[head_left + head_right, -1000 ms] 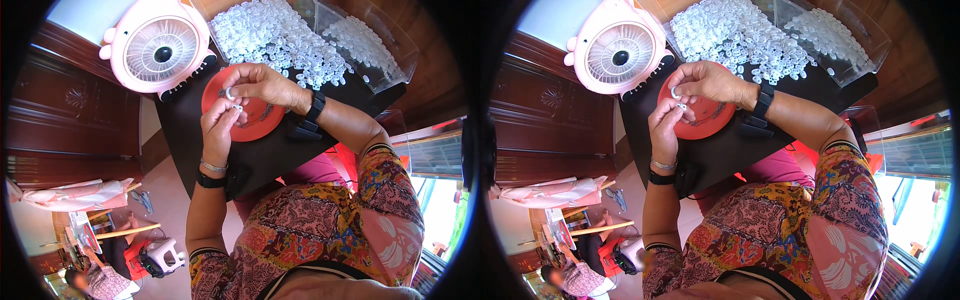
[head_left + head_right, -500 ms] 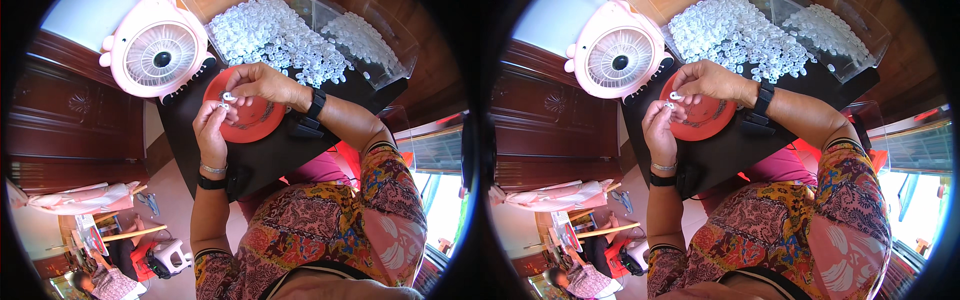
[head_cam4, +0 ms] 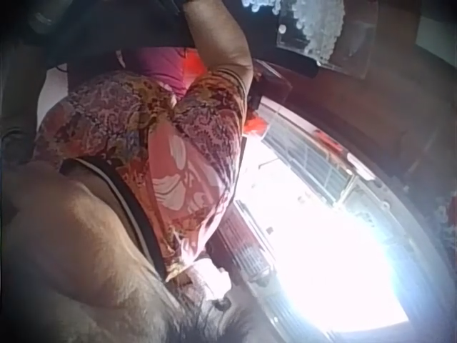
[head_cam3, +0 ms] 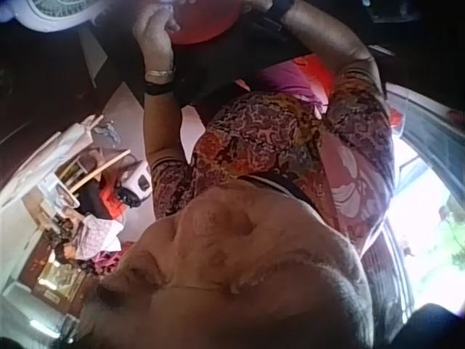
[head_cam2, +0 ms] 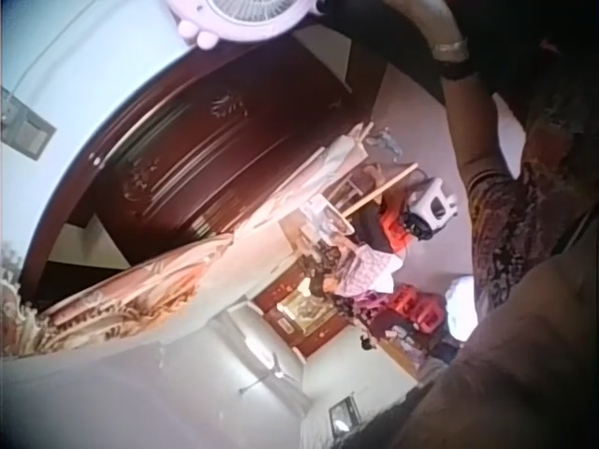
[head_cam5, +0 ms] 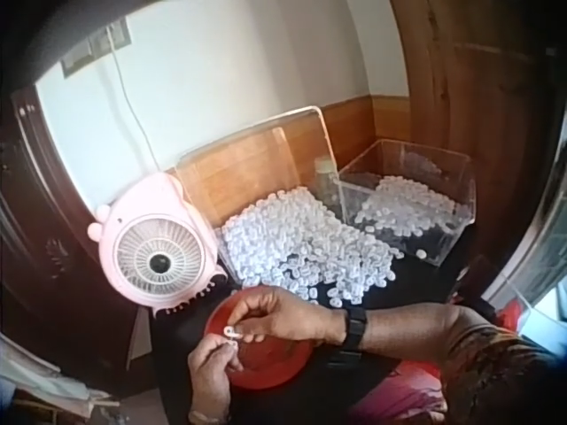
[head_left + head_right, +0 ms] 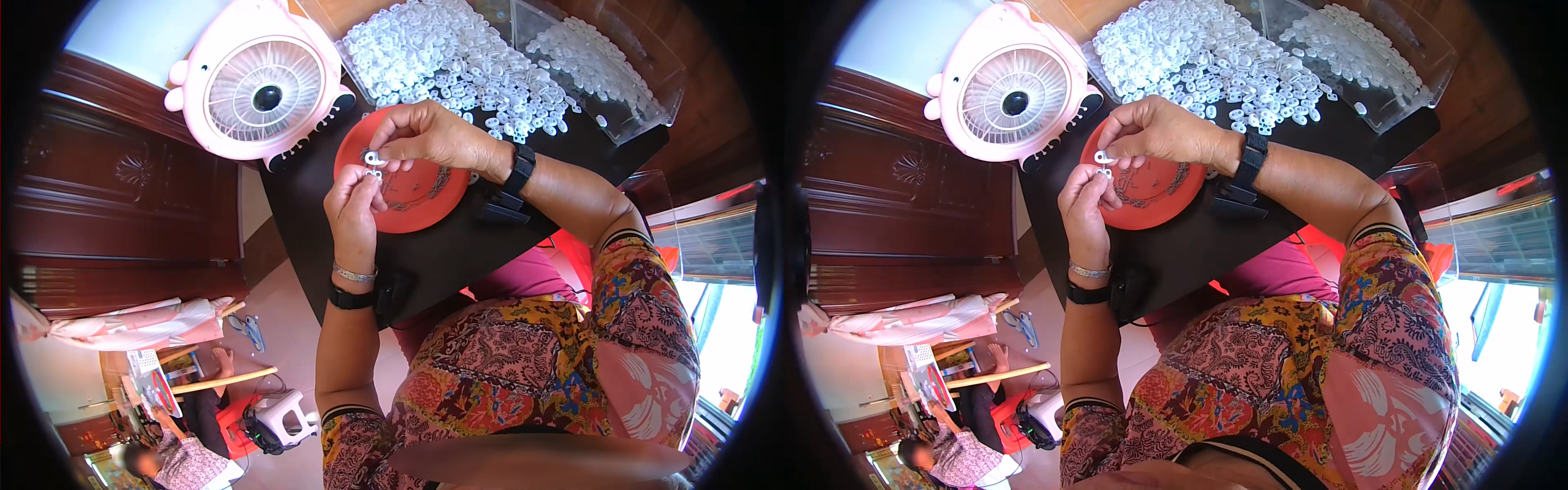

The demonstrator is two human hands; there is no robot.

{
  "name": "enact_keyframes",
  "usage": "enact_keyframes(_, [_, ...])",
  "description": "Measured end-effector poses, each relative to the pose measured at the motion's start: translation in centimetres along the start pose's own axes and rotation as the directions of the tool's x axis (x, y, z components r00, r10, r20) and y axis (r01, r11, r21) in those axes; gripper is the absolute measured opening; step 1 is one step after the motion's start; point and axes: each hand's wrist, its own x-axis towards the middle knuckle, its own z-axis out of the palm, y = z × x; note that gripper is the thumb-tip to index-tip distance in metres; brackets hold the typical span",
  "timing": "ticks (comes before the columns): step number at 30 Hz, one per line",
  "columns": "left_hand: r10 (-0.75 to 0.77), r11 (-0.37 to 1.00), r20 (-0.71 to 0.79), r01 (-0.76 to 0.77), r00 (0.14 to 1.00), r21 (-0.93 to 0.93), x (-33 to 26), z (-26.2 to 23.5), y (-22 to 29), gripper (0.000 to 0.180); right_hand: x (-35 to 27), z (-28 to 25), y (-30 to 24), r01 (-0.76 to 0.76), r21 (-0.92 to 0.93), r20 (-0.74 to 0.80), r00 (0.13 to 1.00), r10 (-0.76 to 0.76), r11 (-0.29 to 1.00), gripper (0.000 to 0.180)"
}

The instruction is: Sorting and inspecting small white plastic hardware clips into a red plate and clear bins.

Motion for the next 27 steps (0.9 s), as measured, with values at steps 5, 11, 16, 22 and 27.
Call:
enact_keyframes(5, [-0.012,1.0,-0.018,0.012,1.0,0.007,0.0,0.2,0.1,0.013,-0.3,0.5,-0.2,0.048,-0.059,0.001,0.999,-0.048,0.997,0.012])
enact_keyframes(11, [-0.023,0.999,-0.017,0.023,1.0,-0.033,-0.1,0.2,0.1,0.013,-0.3,0.7,0.2,0.164,-0.221,0.079,0.986,-0.15,0.961,0.014])
enact_keyframes(16, [-0.046,0.998,-0.029,0.045,0.999,-0.051,-0.1,0.2,0.0,0.012,-0.5,1.0,0.7,0.188,-0.265,0.089,0.981,-0.17,0.946,0.017])
enact_keyframes(22, [-0.139,0.982,-0.038,0.133,0.99,-0.131,-0.2,0.3,-0.4,0.016,-0.7,1.5,1.0,0.311,-0.499,0.093,0.947,-0.307,0.809,0.023])
enact_keyframes(27, [-0.178,0.968,-0.005,0.174,0.984,-0.179,-0.2,0.2,-0.1,0.019,-0.7,1.6,1.1,0.374,-0.514,0.111,0.921,-0.373,0.772,0.022])
